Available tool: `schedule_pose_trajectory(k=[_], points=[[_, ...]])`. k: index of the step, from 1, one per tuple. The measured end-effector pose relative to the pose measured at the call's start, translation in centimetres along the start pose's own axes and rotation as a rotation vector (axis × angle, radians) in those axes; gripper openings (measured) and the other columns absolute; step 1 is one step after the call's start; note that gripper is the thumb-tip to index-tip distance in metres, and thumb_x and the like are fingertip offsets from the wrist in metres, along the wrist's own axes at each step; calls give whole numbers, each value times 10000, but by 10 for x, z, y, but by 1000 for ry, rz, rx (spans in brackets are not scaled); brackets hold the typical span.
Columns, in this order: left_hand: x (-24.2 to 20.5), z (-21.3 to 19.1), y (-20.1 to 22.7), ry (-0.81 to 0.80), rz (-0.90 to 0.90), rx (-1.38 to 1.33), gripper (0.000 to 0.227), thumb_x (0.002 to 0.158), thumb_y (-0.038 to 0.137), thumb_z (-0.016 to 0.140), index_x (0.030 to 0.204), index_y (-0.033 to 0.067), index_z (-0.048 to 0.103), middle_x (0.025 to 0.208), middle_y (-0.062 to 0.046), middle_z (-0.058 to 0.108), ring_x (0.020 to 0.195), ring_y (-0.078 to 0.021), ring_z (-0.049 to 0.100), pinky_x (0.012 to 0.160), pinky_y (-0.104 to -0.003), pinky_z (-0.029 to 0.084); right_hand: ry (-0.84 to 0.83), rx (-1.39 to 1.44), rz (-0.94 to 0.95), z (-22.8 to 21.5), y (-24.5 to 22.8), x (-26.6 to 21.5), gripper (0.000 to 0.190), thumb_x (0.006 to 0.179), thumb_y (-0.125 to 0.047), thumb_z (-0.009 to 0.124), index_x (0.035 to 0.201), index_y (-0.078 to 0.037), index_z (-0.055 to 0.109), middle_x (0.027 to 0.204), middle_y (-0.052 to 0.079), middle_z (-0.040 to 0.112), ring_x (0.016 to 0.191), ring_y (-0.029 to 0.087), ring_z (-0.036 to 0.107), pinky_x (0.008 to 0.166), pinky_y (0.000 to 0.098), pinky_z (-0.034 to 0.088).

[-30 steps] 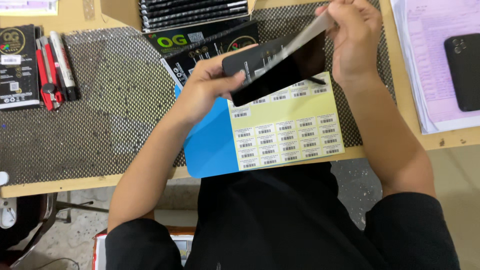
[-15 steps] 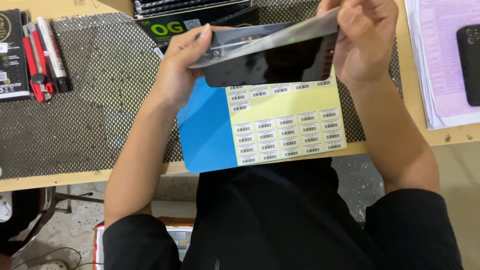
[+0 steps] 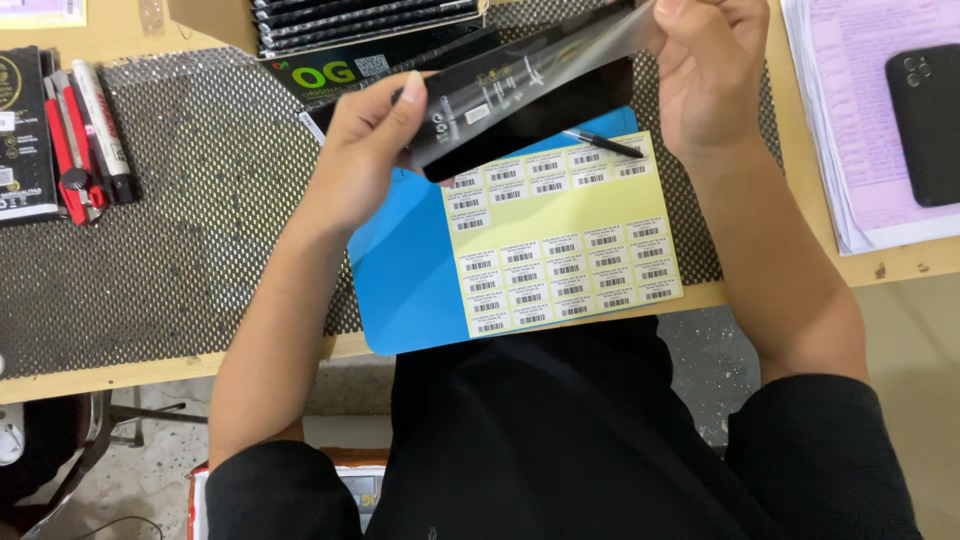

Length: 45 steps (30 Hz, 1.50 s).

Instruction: The person removes a black rectangular electronic component from a plastic bag, places it into a black box, and seals the box with a label. They repeat this process with a second component. Finally, they place the sealed boxes into a larger cardboard shipping box.

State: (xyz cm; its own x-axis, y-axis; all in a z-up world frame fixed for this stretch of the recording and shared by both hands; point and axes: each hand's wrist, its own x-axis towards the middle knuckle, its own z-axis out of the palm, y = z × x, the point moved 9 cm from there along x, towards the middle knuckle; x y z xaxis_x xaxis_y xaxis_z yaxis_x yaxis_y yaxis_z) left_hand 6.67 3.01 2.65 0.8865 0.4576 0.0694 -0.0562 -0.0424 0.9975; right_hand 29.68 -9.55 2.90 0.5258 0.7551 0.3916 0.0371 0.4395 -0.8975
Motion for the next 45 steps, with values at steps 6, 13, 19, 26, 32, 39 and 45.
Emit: schedule_pose_trajectory(k=[6, 13, 19, 26, 32, 39, 45], points=[[2, 0, -12, 46, 44, 60, 495, 1091, 403, 399, 1406, 81, 606, 825, 54, 580, 689, -41, 528, 540, -193, 481, -28, -69, -139, 2, -11, 6, 338, 980, -47, 554, 765, -134, 307, 769, -28, 256, 774, 152, 252, 798, 341, 267], [1, -2, -8, 96, 101, -40, 526, 1050, 444, 475, 1418, 75, 542, 1085, -59, 696, 953, -157, 705, 763, -312, 699, -28, -125, -254, -1, -18, 1, 120, 944, -122, 588, 872, -47, 528, 826, 60, 487, 913, 263, 549, 954, 423, 470], [-4, -8, 3, 114, 266, -113, 656, 989, 153, 762, 1535, 25, 421, 1326, -95, 665, 1212, -181, 653, 1034, -305, 603, -52, -151, -347, 1, -27, 0, 256, 1020, -221, 647, 887, -62, 496, 795, 35, 412, 803, 194, 386, 832, 391, 329], [-14, -6, 16, 128, 274, 49, 680, 1024, 164, 767, 1593, 73, 405, 803, 97, 523, 554, 2, 254, 509, -172, 189, -75, -128, -379, -1, -26, 2, 298, 1076, -291, 647, 953, -68, 493, 884, 70, 474, 879, 244, 514, 896, 397, 461], [-14, -6, 19, 111, 406, -61, 698, 1012, 109, 786, 1577, 37, 383, 1475, -106, 600, 1181, -144, 566, 998, -254, 474, -58, -62, -366, -10, -20, 2, 76, 1027, -72, 605, 998, -75, 535, 746, -6, 424, 842, 210, 539, 893, 366, 514], [-15, -11, 18, 138, 402, -82, 747, 985, 138, 817, 1595, 71, 391, 1449, -69, 625, 1051, -120, 664, 899, -248, 601, -112, 10, -376, -25, -5, -2, 408, 954, -345, 649, 1302, -138, 605, 896, 71, 463, 988, 354, 573, 943, 471, 474], [-14, 2, 23, 116, 440, -52, 578, 1056, 20, 729, 1534, 41, 404, 1506, -166, 544, 1383, -290, 614, 1186, -364, 591, -5, -82, -385, -20, -24, -2, 116, 1058, -199, 647, 1073, -95, 598, 678, -47, 247, 701, 126, 213, 886, 255, 301]])
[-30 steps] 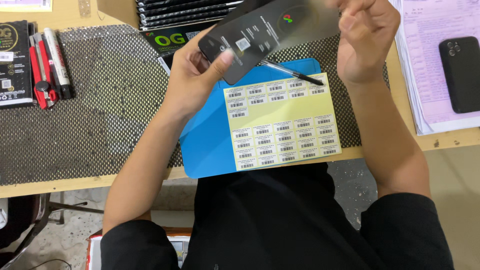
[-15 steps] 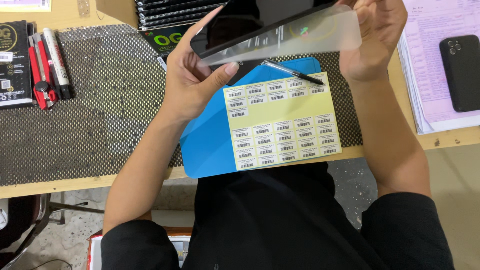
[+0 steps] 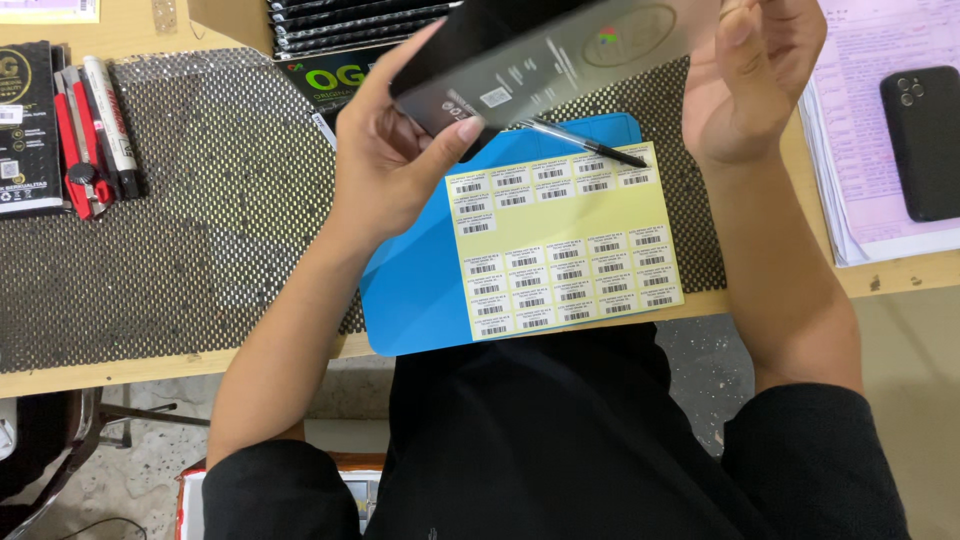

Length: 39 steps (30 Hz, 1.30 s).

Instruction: The person removes a black rectangular electronic component from a plastic bag, places it into a black box, and seals the box with a label. They repeat this process with a second component. Finally, they place the sealed boxes into a larger cardboard shipping box.

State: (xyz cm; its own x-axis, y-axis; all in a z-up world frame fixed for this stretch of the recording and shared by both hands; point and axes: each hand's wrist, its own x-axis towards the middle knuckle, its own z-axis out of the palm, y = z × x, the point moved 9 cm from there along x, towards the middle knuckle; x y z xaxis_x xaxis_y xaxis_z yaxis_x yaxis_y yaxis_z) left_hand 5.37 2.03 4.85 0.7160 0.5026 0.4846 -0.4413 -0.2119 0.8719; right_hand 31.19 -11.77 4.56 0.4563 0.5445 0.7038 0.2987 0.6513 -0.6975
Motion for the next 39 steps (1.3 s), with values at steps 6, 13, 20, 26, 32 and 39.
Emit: schedule_pose_trajectory(k=[6, 13, 20, 26, 32, 39], points=[[-2, -2, -23, 30, -91, 0, 561, 1038, 56, 720, 1512, 34, 421, 1345, -144, 647, 1173, -222, 675, 970, -314, 643, -81, -9, 6, 23, -10, 7, 288, 1074, -272, 598, 916, -60, 485, 898, 135, 552, 882, 283, 556, 901, 423, 477], [-3, -4, -30, 38, -158, 40, 534, 1045, 99, 710, 1505, 48, 444, 1135, -78, 650, 811, -101, 537, 663, -219, 506, -14, -24, 86, 23, -4, 10, 182, 1075, -186, 590, 957, -48, 579, 844, 102, 560, 818, 234, 537, 858, 373, 447], [-3, -11, -36, 119, -127, 5, 447, 1054, 200, 658, 1432, 41, 480, 1230, -95, 679, 1057, -181, 671, 883, -296, 604, 162, -164, 174, 7, 22, -2, 381, 1069, -332, 469, 813, -73, 578, 710, 83, 550, 670, 214, 563, 715, 357, 478], [-6, -11, -47, 186, -187, 10, 443, 1059, 255, 631, 1443, 85, 491, 1052, -30, 689, 767, -64, 607, 605, -228, 577, -576, -332, -55, 111, 5, -49, 89, 973, -16, 601, 1062, -23, 605, 872, 81, 614, 780, 189, 578, 698, 318, 509], [-9, 4, -35, 175, -133, -84, 411, 1089, 243, 601, 1453, 97, 476, 1036, -17, 654, 786, -81, 586, 687, -246, 555, -696, -595, -91, 136, 4, -67, 353, 1019, -149, 698, 1370, -121, 672, 479, -87, 366, 404, 62, 336, 450, 241, 304], [-12, 10, -30, 145, -134, -80, 372, 1105, 180, 573, 1450, 98, 461, 790, 10, 570, 482, -42, 341, 449, -228, 281, -536, -673, -130, 121, -2, -54, 289, 1038, -134, 664, 1319, -153, 730, 477, -94, 339, 418, 50, 307, 467, 230, 288]])
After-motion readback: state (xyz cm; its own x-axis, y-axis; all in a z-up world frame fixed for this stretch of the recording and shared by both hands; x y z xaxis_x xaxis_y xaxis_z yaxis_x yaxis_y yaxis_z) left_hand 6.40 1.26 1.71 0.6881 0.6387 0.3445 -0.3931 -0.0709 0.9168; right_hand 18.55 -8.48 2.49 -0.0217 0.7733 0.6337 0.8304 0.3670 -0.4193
